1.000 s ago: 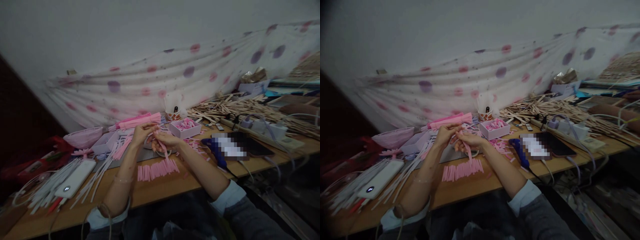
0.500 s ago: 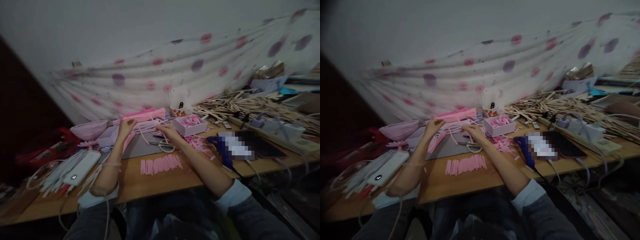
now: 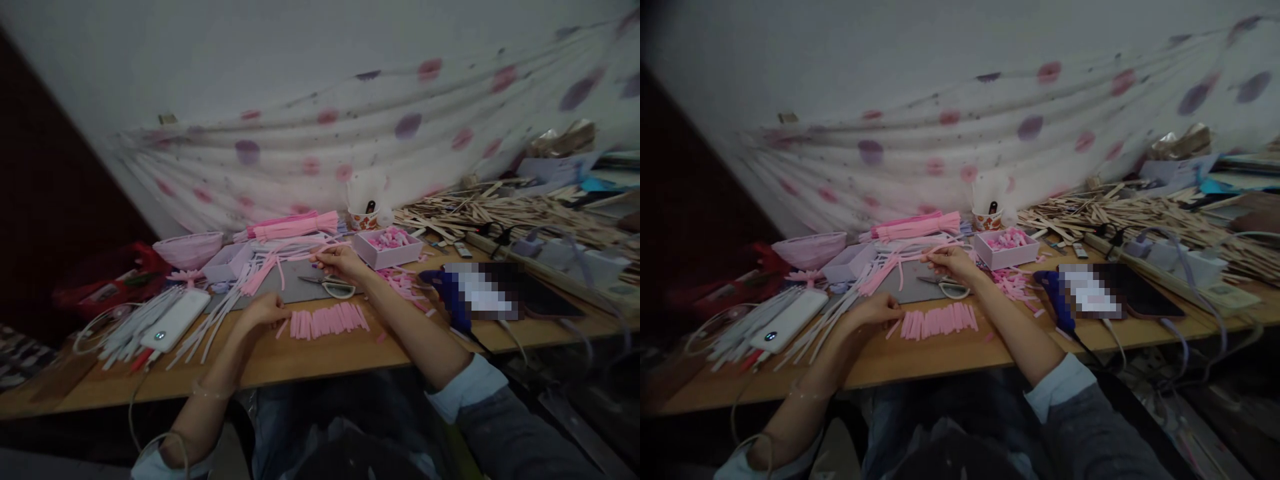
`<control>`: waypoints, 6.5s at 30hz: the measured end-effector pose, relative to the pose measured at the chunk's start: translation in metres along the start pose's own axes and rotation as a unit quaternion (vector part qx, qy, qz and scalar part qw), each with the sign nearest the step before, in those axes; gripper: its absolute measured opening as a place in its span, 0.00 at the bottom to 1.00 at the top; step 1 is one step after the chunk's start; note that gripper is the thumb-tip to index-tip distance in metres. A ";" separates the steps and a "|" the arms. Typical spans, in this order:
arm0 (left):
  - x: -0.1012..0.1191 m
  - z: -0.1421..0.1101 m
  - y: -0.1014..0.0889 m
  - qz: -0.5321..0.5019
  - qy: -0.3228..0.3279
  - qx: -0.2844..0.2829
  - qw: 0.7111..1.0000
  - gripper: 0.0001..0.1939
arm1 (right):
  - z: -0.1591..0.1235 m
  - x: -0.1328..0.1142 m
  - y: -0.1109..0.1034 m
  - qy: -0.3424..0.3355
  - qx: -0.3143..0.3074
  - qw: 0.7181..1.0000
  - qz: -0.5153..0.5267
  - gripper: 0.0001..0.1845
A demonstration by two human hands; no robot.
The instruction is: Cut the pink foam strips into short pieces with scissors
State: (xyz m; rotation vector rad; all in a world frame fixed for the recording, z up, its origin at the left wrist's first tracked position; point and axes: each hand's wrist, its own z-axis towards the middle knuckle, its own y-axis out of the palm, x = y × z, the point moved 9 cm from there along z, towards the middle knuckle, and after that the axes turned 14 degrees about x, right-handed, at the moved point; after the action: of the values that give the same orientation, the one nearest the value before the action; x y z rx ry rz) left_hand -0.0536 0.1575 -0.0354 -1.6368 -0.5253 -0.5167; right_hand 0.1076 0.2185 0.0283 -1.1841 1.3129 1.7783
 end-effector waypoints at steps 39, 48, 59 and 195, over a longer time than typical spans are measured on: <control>0.101 0.019 -0.026 -0.369 0.144 -0.028 0.918 0.30 | -0.002 -0.016 -0.004 -0.151 0.045 0.951 -0.265 0.19; 0.102 0.009 -0.029 -0.380 0.161 -0.060 0.909 0.25 | 0.003 -0.009 -0.012 -0.092 0.066 0.973 -0.202 0.19; 0.101 0.009 -0.038 -0.333 0.163 0.010 0.929 0.21 | 0.004 0.001 -0.010 -0.028 0.046 0.993 -0.101 0.18; 0.071 0.044 -0.016 -0.627 0.070 0.054 0.774 0.17 | 0.002 0.001 -0.003 -0.023 0.007 1.000 0.009 0.17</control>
State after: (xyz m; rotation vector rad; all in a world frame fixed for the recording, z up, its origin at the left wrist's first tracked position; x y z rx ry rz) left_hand -0.0056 0.2060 0.0147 -0.9104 -1.5009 -1.5274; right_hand 0.1097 0.2210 0.0265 -1.1201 1.3105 1.7969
